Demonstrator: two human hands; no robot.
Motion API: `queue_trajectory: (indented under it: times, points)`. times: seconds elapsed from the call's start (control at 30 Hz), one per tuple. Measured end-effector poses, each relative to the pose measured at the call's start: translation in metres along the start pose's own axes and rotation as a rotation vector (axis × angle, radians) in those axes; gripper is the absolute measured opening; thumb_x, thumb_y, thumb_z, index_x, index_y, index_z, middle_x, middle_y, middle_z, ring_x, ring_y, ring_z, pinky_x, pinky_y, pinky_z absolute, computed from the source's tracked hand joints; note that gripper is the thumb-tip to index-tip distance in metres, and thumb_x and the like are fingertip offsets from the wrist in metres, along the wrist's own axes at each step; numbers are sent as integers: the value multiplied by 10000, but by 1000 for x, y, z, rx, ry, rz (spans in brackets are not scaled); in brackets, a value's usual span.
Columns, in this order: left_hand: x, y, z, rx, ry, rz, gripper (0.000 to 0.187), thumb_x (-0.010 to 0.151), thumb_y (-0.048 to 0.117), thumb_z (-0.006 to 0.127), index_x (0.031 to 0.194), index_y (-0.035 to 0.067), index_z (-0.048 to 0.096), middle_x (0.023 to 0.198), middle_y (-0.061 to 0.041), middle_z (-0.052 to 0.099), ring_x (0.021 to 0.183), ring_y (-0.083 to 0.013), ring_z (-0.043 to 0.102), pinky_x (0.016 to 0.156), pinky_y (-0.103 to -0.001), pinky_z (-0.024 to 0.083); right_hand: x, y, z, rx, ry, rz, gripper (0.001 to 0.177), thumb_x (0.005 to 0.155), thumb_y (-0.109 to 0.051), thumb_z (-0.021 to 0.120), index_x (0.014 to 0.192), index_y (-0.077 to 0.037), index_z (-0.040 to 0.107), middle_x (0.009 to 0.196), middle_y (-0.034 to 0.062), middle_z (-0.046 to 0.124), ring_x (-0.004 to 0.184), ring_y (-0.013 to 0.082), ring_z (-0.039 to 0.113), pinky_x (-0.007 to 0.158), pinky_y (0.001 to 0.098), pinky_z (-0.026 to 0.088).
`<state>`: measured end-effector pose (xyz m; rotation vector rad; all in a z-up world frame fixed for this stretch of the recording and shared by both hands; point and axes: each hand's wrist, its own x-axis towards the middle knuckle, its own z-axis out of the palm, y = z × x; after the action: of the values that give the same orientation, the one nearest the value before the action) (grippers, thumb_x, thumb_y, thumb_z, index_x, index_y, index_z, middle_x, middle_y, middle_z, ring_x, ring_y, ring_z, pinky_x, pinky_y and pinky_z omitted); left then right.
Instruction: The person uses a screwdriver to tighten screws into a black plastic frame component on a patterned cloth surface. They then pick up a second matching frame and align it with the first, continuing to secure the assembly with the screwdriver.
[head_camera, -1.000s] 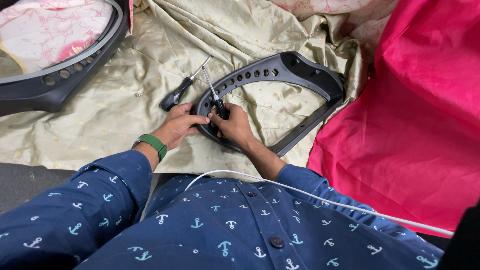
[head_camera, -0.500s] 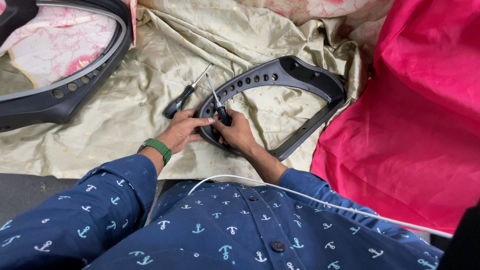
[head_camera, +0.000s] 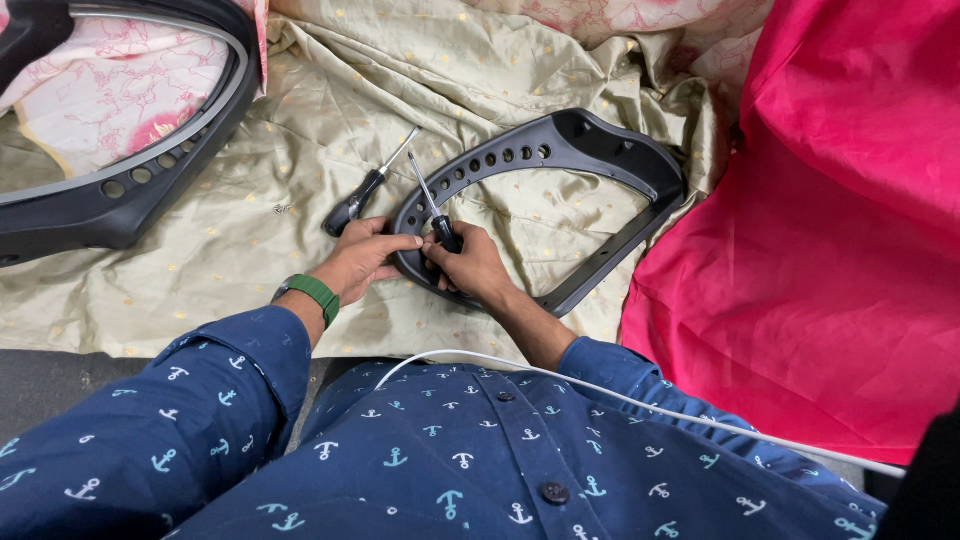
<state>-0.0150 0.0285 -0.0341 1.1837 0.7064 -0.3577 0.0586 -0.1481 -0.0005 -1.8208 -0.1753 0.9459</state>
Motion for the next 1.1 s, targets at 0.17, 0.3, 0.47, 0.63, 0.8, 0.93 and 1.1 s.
queue_trajectory:
  times: [0.17,0.3,0.47,0.63,0.8,0.93,1.1]
  points:
    - [-5,0,4,40,32,35,336,849,175,766,1147,60,664,1044,-31,737,960,-139,720,898,-384,602,-7,-5,-11,-65,-11,-43,214,924,-189,716,1008,3,672,719,50,683,483,100,605,427,262,467]
    - [-8,0,8,51,53,42,339,859,167,765,1163,54,667,1041,-41,733,961,-141,721,905,-381,606,-14,-12,-19,-78,16,-15,340,980,-317,679,977,22,661,731,71,688,488,112,594,441,276,471]
    - [-11,2,9,23,35,48,330,863,156,764,1161,46,671,1046,-47,741,978,-151,732,931,-385,613,-29,-21,-35,-117,27,14,364,978,-340,584,1074,-2,675,770,61,722,511,121,592,485,282,474]
    - [-14,2,7,4,16,56,360,858,145,763,1192,63,655,1081,-37,729,1012,-151,717,948,-401,595,-44,-21,-50,-226,14,-82,460,908,-253,574,1307,-36,651,799,36,738,606,121,606,578,292,492]
    - [-12,-1,5,0,7,74,397,844,190,777,1198,60,652,1082,-37,723,1018,-148,709,965,-398,576,-50,-16,-57,-281,43,-158,531,868,-225,692,1378,-89,646,840,20,710,692,105,624,654,282,529]
    - [-11,-3,6,-12,10,75,439,822,215,792,1205,60,642,1089,-35,717,1023,-150,706,966,-394,575,-54,-18,-66,-329,55,-254,488,866,-204,753,1337,-95,690,876,17,734,767,79,610,713,270,515]
    - [-14,-5,7,-46,-4,89,476,821,214,786,1247,71,631,1116,-41,700,1047,-155,696,976,-389,558,-61,-27,-75,-382,188,-191,443,838,-221,783,1266,-115,737,913,32,764,753,92,625,704,273,517]
